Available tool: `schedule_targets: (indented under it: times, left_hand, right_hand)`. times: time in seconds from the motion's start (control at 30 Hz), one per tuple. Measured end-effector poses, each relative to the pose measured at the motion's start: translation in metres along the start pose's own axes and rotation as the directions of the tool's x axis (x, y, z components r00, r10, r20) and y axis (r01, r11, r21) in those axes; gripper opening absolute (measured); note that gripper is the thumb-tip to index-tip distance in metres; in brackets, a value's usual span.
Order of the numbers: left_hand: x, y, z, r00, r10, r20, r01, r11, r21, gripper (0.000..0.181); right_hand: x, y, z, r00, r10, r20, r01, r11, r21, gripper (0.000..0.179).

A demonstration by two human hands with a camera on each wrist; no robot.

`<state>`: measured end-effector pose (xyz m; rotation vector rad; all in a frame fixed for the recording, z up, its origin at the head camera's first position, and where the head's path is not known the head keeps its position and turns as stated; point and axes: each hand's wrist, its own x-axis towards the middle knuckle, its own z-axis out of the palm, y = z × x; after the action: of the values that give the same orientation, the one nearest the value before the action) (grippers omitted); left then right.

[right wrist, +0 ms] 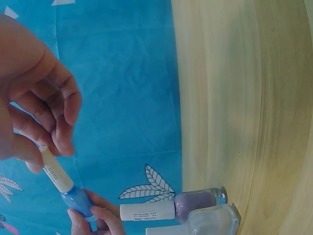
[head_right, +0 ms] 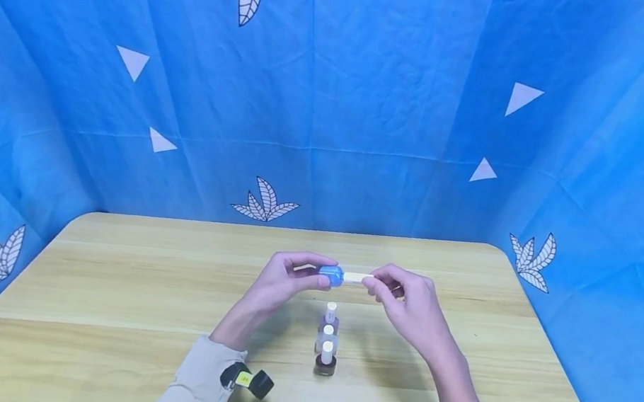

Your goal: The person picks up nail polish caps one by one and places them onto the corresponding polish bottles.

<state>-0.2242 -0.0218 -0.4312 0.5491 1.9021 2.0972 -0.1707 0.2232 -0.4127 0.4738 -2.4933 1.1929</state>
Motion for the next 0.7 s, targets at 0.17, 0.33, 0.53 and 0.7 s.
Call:
schedule_targets:
  times: [0.17,0.33,0.53,0.7]
  left_hand:
    - [0.0004,0.0012,0.0002,1.000,0.006,0.006,-0.006,1.000,-0.002,0.032]
    - [0.0008,0.0023,0.0020,1.000,0.006,0.009,-0.005,1.000,-0.012,0.031]
    - [0.0009,0.0030,0.0042,1.000,-0.001,-0.005,0.001,1.000,-0.029,0.032]
    - [0.0004,0.0033,0.0032,1.000,0.003,-0.010,-0.004,1.000,-0.010,0.031]
  right_hand:
    - [0.0014,-0.0021,-0.0003,1.000,-0.031,-0.003,0.031,0.999,0.030,0.021]
    - [0.0015,-0.0012,-0.0002,0.996,-0.082,-0.023,0.083,0.996,0.024,0.022]
    - [0.0011,0.0000,0.0001,0.993,-0.109,-0.048,0.109,0.994,0.001,0.016]
    - [0.0021,-0.0022,0.0008,0.994,-0.104,-0.021,0.104,0.994,-0.016,0.007]
